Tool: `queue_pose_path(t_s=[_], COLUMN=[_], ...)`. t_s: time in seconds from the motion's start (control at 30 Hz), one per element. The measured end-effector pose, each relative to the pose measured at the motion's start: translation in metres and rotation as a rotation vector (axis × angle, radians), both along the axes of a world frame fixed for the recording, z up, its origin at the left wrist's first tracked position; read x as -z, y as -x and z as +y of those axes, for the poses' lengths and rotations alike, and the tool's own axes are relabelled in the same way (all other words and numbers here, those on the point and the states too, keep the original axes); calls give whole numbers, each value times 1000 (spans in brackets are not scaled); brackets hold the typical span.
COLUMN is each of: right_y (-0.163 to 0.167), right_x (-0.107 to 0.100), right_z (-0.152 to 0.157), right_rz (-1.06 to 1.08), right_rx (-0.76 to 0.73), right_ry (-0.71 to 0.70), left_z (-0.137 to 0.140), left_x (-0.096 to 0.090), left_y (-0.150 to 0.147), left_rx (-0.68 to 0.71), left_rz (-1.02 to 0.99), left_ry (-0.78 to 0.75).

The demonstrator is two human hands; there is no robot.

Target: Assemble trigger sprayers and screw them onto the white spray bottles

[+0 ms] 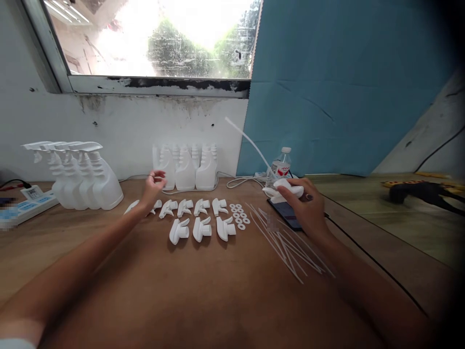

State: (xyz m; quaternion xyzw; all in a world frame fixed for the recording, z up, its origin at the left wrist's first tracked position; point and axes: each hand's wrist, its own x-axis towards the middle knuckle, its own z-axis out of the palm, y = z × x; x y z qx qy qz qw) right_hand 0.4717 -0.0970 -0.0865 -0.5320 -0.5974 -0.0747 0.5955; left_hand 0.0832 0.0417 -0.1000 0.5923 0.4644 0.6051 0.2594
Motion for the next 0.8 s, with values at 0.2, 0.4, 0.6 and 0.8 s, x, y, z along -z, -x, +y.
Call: queue_pose_path(t_s=[0.2,0.4,0.6,0.8], right_y=[62,114,131,117], right_x=[15,35,31,16], right_z=[-11,-44,-66,-71], right_rz=[518,500,260,-119], right_rx=[-547,-876,-995,-835], right_ry=[427,789,773,658], left_z=[-135,-173,-175,-181], left_x=[28,61,54,49], left_y=[-42,-61,-62,-59], left_rx=[808,973,1039,1067], left_rz=[-73,-297,-281,-243], left_ry=[201,430,534,562])
